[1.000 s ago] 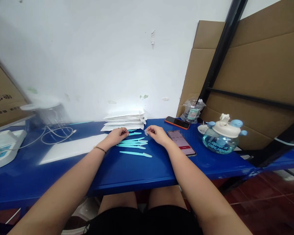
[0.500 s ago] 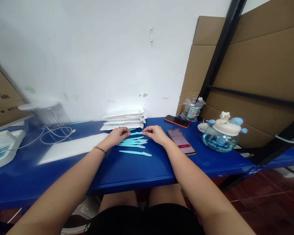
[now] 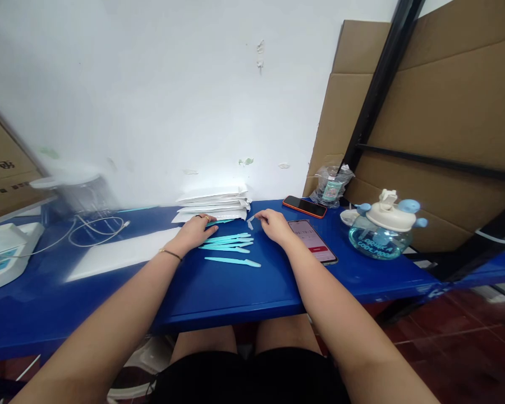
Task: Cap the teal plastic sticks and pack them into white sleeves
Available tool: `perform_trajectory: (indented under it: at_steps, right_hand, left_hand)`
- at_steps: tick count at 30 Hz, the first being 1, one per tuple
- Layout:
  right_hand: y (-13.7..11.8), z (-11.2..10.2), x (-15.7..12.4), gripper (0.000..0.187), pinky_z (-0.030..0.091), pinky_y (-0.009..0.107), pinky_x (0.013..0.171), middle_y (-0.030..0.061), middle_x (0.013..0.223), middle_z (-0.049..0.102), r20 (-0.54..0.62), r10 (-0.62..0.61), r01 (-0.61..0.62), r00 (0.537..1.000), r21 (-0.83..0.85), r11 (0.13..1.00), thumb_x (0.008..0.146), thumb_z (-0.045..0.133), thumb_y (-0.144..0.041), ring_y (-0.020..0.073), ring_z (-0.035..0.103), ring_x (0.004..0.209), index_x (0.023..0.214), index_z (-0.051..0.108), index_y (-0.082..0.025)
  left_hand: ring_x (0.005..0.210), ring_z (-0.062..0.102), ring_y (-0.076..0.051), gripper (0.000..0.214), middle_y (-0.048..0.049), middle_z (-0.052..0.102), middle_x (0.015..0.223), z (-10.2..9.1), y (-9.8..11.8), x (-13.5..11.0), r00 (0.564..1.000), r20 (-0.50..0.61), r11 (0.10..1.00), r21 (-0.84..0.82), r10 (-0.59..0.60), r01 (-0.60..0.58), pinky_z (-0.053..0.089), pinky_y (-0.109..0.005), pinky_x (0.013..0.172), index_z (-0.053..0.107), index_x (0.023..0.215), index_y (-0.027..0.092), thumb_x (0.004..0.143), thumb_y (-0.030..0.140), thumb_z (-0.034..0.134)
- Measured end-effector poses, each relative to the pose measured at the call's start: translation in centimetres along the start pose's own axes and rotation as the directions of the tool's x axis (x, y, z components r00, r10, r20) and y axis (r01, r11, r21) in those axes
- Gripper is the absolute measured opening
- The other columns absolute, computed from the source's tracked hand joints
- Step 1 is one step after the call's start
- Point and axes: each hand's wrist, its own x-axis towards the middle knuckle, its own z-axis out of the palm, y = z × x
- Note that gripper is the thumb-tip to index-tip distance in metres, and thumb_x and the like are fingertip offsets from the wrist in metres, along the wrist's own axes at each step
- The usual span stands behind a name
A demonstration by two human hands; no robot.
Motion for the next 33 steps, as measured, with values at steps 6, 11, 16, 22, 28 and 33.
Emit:
perform_trajectory:
  at_steps: [6, 11, 16, 22, 28, 33]
  right_hand:
    - [1.3, 1.8, 0.8, 0.055, 0.031, 0.037, 0.104, 0.0051, 0.136, 0.044, 0.224, -0.137, 0.165, 0.965, -0.111, 0.980, 0.073, 0.042, -0.004, 0.0218, 0.037, 0.127, 0.123, 0.054, -0.022]
    - [0.9, 1.4, 0.6, 0.046, 0.038, 0.034, 0.095, 0.0053, 0.121, 0.058, 0.244, -0.156, 0.189, 0.957, -0.119, 0.975, 0.076, 0.041, -0.004, 0.0198, 0.052, 0.110, 0.112, 0.062, -0.023]
    - [0.8, 0.0, 0.0, 0.028, 0.042, 0.029, 0.078, 0.0049, 0.091, 0.066, 0.183, -0.098, 0.121, 0.978, -0.119, 0.985, 0.075, 0.049, -0.006, 0.0171, 0.058, 0.084, 0.090, 0.068, -0.021]
    - [0.8, -0.3, -0.1, 0.009, 0.041, 0.025, 0.063, 0.0040, 0.077, 0.066, 0.224, 0.097, -0.081, 0.970, -0.079, 0.994, 0.074, 0.057, -0.018, 0.0151, 0.057, 0.068, 0.078, 0.065, -0.018]
    - [-0.3, -0.7, -0.5, 0.017, 0.043, 0.025, 0.064, 0.0024, 0.077, 0.067, 0.094, 0.031, -0.042, 0.995, 0.125, 0.991, 0.078, 0.057, -0.031, 0.0147, 0.058, 0.069, 0.086, 0.067, -0.019]
    - [-1.0, -0.2, -0.4, 0.025, 0.045, 0.026, 0.068, 0.0041, 0.085, 0.070, 0.106, -0.005, -0.023, 0.994, 0.261, 0.965, 0.079, 0.056, -0.036, 0.0171, 0.061, 0.075, 0.091, 0.070, -0.020]
  left_hand:
    - [0.126, 0.034, -0.027, 0.057, -0.0144, 0.041, 0.136, 1.2, -0.2, -0.1, 0.998, 0.066, 0.994, 0.110, 0.005, -0.012, 0.031, -0.037, 0.099, 0.044, 0.130, 0.015, 0.085, 0.051, 0.036]
    - [0.115, 0.046, -0.026, 0.048, -0.0106, 0.051, 0.128, 0.2, 0.5, -0.6, 0.989, 0.115, 0.987, 0.118, 0.094, -0.108, 0.036, -0.034, 0.093, 0.052, 0.123, 0.021, 0.086, 0.047, 0.036]
    - [0.091, 0.058, -0.020, 0.030, -0.0060, 0.064, 0.103, -0.3, 0.6, -0.7, 0.971, 0.139, 0.980, 0.006, 0.195, -0.198, 0.043, -0.026, 0.076, 0.064, 0.101, 0.024, 0.081, 0.032, 0.043]
    - [0.070, 0.058, -0.016, 0.020, -0.0027, 0.066, 0.081, 0.0, 0.3, -0.4, 0.975, 0.202, 0.982, -0.179, 0.096, -0.060, 0.041, -0.022, 0.058, 0.062, 0.083, 0.020, 0.076, 0.031, 0.046]
    - [0.067, 0.057, -0.015, 0.023, -0.0031, 0.065, 0.081, -0.2, 0.5, -0.4, 0.983, 0.164, 0.986, -0.155, 0.085, -0.059, 0.040, -0.023, 0.060, 0.059, 0.077, 0.019, 0.080, 0.029, 0.039]
    - [0.074, 0.057, -0.017, 0.025, -0.0058, 0.065, 0.087, -0.4, 1.1, -0.3, 0.991, 0.024, 0.987, -0.093, 0.131, -0.128, 0.041, -0.025, 0.067, 0.059, 0.084, 0.018, 0.085, 0.031, 0.038]
